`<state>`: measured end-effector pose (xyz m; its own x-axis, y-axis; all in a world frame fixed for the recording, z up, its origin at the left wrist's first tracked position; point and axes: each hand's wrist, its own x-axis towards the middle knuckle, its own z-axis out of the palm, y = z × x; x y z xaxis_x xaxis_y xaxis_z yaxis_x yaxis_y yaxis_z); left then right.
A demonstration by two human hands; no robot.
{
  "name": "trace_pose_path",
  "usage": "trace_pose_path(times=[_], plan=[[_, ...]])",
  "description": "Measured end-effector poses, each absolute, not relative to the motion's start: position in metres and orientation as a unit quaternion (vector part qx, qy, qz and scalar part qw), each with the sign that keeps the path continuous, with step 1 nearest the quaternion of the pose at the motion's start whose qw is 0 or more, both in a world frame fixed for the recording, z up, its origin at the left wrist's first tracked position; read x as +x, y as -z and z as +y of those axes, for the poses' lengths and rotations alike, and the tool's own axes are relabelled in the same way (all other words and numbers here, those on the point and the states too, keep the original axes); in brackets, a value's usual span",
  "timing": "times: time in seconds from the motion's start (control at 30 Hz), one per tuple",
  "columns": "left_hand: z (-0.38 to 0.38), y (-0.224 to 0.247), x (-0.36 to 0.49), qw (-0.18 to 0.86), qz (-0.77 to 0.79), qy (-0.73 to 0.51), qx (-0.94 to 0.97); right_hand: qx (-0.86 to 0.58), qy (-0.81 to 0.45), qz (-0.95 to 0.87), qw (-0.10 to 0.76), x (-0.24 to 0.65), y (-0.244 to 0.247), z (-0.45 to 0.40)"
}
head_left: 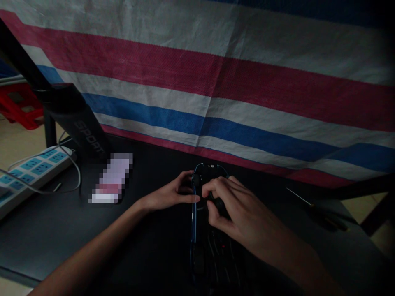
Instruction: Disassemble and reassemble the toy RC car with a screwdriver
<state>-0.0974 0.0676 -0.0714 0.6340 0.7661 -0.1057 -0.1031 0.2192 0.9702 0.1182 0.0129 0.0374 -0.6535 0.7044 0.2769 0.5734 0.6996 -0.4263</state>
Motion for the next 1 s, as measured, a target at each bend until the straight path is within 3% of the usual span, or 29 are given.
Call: trace_pose_path(times=[0.8, 1.0], plan=[[0.0669, 0.0697, -0.0968, 0.712, 0.302, -0.305, 0.556, -0.398, -0.080, -0.896, 0.180, 0.1156, -0.0406, 0.0047], [0.0658, 0.0685, -0.0974, 0.678, 0.327, -0.300, 0.586, -0.379, -0.117, -0.894, 0.209, 0.1163, -0.0421, 0.0032]])
